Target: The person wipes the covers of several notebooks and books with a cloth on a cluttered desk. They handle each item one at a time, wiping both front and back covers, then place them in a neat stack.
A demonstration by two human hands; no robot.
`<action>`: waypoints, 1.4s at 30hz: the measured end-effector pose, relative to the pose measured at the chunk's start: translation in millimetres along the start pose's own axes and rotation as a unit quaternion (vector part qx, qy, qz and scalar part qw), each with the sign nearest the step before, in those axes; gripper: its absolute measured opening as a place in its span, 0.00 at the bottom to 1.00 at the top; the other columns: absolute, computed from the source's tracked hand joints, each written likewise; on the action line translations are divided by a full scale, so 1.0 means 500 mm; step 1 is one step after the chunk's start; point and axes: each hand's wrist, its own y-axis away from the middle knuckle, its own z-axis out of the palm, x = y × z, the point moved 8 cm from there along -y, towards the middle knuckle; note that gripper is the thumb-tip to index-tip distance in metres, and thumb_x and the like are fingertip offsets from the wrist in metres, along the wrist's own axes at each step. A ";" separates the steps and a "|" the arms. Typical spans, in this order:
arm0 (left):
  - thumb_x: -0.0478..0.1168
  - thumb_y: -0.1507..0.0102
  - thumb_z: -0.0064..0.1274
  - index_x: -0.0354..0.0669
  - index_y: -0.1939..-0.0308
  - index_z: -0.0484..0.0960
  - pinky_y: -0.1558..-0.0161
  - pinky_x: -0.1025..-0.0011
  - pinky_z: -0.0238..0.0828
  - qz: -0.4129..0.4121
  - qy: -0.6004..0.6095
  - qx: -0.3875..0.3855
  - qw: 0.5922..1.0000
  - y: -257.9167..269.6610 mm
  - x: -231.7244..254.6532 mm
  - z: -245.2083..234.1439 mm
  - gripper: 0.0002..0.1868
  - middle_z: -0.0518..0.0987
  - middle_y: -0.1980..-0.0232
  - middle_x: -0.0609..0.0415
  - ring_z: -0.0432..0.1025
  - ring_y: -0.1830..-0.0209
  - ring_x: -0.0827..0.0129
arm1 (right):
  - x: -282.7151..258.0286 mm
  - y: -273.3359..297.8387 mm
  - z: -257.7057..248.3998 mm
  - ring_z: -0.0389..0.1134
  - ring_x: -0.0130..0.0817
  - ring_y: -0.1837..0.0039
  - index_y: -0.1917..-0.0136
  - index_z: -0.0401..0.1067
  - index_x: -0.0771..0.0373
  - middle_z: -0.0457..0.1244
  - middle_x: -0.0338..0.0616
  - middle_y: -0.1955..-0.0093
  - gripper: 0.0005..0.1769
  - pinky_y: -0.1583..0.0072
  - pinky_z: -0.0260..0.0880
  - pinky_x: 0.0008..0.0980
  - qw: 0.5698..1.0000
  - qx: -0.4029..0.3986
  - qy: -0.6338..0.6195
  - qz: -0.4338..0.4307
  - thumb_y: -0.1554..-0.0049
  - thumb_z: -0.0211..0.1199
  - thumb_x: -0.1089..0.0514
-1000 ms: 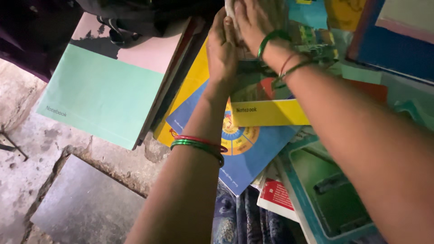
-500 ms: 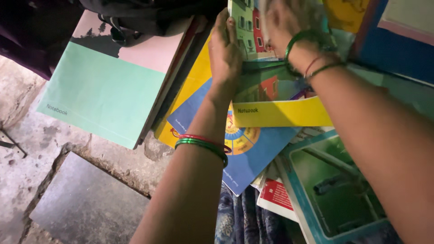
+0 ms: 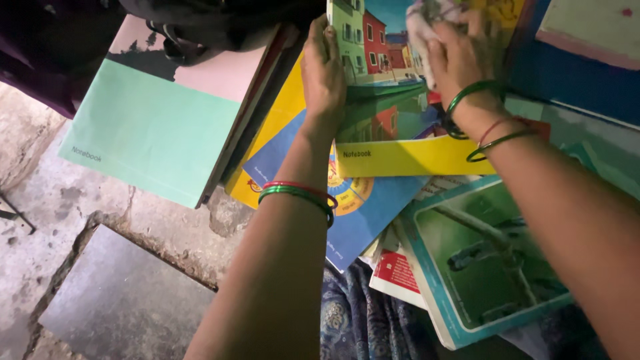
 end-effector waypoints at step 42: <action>0.42 0.24 0.37 0.38 0.42 0.75 0.49 0.65 0.75 0.037 -0.014 -0.010 0.999 0.000 0.008 -0.004 0.15 0.84 0.51 0.44 0.79 0.52 0.62 | -0.136 0.139 0.012 0.51 0.52 0.20 0.18 0.56 0.53 0.51 0.51 0.21 0.31 0.26 0.52 0.60 0.993 -0.037 0.087 -0.073 0.32 0.51 0.47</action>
